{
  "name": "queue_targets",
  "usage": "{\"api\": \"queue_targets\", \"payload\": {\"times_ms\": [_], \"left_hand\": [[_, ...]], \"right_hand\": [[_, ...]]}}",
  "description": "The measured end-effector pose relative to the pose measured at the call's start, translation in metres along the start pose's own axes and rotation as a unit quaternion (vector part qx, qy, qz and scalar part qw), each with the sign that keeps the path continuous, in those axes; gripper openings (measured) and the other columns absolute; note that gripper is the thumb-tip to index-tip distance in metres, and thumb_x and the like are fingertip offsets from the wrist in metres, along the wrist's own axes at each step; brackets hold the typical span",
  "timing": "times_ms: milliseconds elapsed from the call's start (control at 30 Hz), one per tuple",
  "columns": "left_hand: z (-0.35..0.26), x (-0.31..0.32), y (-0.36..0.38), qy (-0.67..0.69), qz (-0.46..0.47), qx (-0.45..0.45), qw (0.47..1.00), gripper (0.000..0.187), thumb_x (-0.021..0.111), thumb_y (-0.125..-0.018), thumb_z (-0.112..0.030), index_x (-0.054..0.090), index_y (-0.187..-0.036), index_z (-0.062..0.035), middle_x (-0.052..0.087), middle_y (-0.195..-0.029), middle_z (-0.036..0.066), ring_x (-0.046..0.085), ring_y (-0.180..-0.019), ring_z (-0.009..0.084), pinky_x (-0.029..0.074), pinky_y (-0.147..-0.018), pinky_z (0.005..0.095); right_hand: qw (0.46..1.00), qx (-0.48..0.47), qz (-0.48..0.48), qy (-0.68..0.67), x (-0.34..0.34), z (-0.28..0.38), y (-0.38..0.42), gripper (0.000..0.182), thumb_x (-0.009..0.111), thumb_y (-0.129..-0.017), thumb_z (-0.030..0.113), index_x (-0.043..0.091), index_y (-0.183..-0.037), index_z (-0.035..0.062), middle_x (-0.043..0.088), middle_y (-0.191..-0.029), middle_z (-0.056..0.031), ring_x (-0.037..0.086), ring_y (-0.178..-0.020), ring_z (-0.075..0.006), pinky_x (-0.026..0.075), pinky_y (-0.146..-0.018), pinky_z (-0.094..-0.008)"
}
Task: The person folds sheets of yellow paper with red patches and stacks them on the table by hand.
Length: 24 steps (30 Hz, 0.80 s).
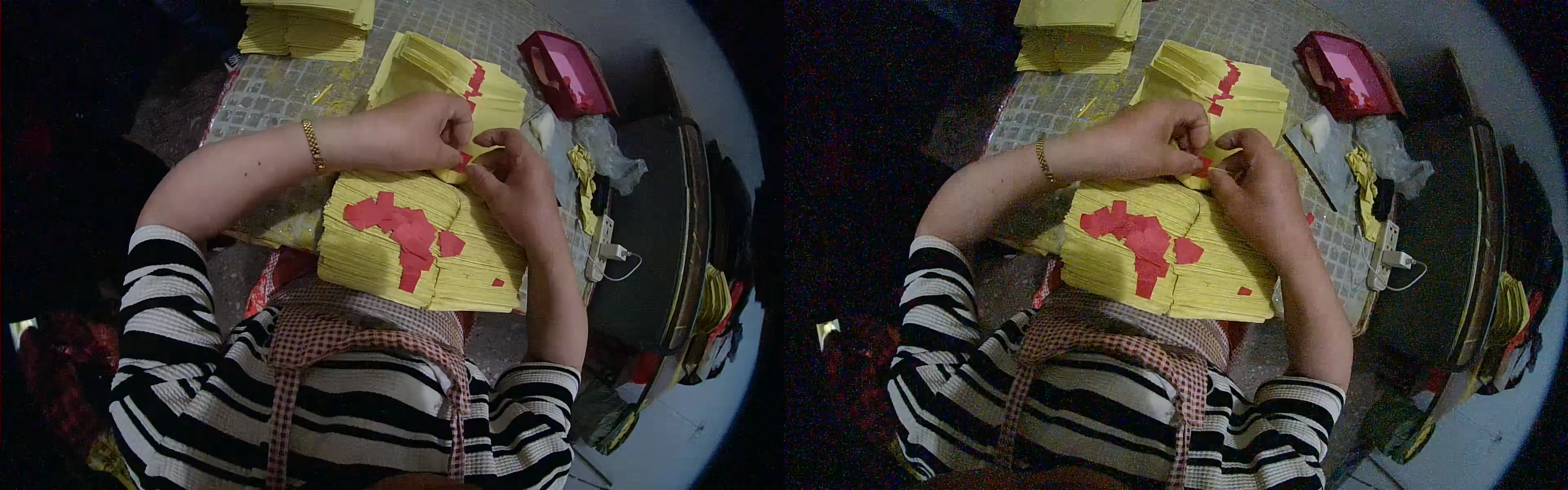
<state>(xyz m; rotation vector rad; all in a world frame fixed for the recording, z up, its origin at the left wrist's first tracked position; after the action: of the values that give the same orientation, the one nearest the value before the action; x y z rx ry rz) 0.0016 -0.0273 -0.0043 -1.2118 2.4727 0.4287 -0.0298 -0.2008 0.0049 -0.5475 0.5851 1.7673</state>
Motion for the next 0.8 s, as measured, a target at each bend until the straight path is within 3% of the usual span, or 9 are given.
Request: {"api": "queue_targets", "payload": {"times_ms": [233, 400, 533, 567, 700, 733, 800], "left_hand": [[-0.008, -0.005, 0.001, -0.057, 0.042, 0.022, 0.997, 0.008, 0.064, -0.082, -0.009, 0.065, -0.080, -0.0013, 0.062, -0.068, 0.003, 0.049, -0.055, 0.0109, 0.039, -0.052, 0.0254], [-0.012, -0.002, 0.002, -0.168, 0.078, 0.047, 0.982, 0.010, 0.064, -0.084, -0.010, 0.067, -0.085, -0.0011, 0.063, -0.069, 0.004, 0.049, -0.053, 0.0130, 0.040, -0.052, 0.0277], [-0.010, -0.005, -0.004, -0.173, 0.052, 0.048, 0.982, 0.013, 0.065, -0.083, -0.013, 0.067, -0.086, -0.0002, 0.063, -0.069, 0.004, 0.049, -0.051, 0.0160, 0.041, -0.052, 0.0302], [-0.010, -0.007, -0.008, -0.173, 0.052, 0.048, 0.982, 0.013, 0.065, -0.083, -0.013, 0.067, -0.086, -0.0002, 0.063, -0.069, 0.004, 0.049, -0.051, 0.0160, 0.041, -0.052, 0.0302], [-0.003, -0.014, -0.022, -0.301, 0.023, 0.074, 0.950, 0.017, 0.067, -0.083, -0.017, 0.067, -0.088, -0.0009, 0.064, -0.071, 0.004, 0.050, -0.051, 0.0155, 0.042, -0.052, 0.0299], [0.001, -0.013, -0.024, -0.301, 0.023, 0.074, 0.950, 0.017, 0.067, -0.083, -0.017, 0.067, -0.088, -0.0009, 0.064, -0.071, 0.004, 0.050, -0.051, 0.0155, 0.042, -0.052, 0.0299], [0.005, -0.012, -0.022, -0.331, -0.119, 0.234, 0.907, 0.017, 0.067, -0.082, -0.017, 0.067, -0.088, -0.0013, 0.064, -0.070, 0.005, 0.050, -0.051, 0.0145, 0.041, -0.051, 0.0289]], "right_hand": [[0.999, 0.012, -0.001, -0.038, 0.000, 0.000, 0.000, 0.037, 0.062, -0.079, -0.007, 0.052, -0.113, 0.0011, 0.063, -0.079, -0.0083, 0.055, -0.064, -0.0106, 0.043, -0.057, -0.0210], [0.999, -0.018, -0.016, -0.044, 0.000, 0.005, 0.006, 0.029, 0.064, -0.082, -0.001, 0.055, -0.110, -0.0002, 0.064, -0.079, -0.0073, 0.055, -0.064, -0.0102, 0.043, -0.057, -0.0213], [0.972, -0.200, -0.056, 0.107, -0.014, 0.014, 0.021, 0.020, 0.065, -0.084, 0.006, 0.061, -0.102, -0.0016, 0.064, -0.075, -0.0053, 0.053, -0.060, -0.0099, 0.042, -0.055, -0.0221], [0.972, -0.201, -0.057, 0.107, -0.015, 0.016, 0.022, 0.020, 0.065, -0.084, 0.006, 0.061, -0.102, -0.0016, 0.064, -0.075, -0.0053, 0.053, -0.060, -0.0099, 0.042, -0.055, -0.0221], [0.889, -0.290, 0.085, 0.344, -0.007, 0.021, 0.030, 0.018, 0.065, -0.085, 0.011, 0.064, -0.096, -0.0023, 0.062, -0.077, -0.0045, 0.051, -0.061, -0.0106, 0.042, -0.057, -0.0240], [0.889, -0.291, 0.085, 0.343, -0.008, 0.024, 0.028, 0.018, 0.065, -0.085, 0.011, 0.064, -0.096, -0.0023, 0.062, -0.077, -0.0045, 0.051, -0.061, -0.0106, 0.042, -0.057, -0.0240], [0.949, -0.105, 0.155, 0.255, -0.014, 0.024, 0.011, 0.017, 0.065, -0.082, 0.011, 0.064, -0.095, -0.0002, 0.062, -0.076, -0.0056, 0.051, -0.060, -0.0129, 0.043, -0.056, -0.0266]]}}
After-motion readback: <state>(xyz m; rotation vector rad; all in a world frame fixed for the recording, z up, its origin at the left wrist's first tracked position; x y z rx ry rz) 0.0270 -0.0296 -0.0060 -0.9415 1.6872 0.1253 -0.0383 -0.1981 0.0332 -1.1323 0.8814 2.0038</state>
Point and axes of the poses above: each hand's wrist, its own y-axis away from the middle knuckle, its own x-axis out of the palm, z = x × y, the point moved 2 cm from there along -y, towards the middle knuckle
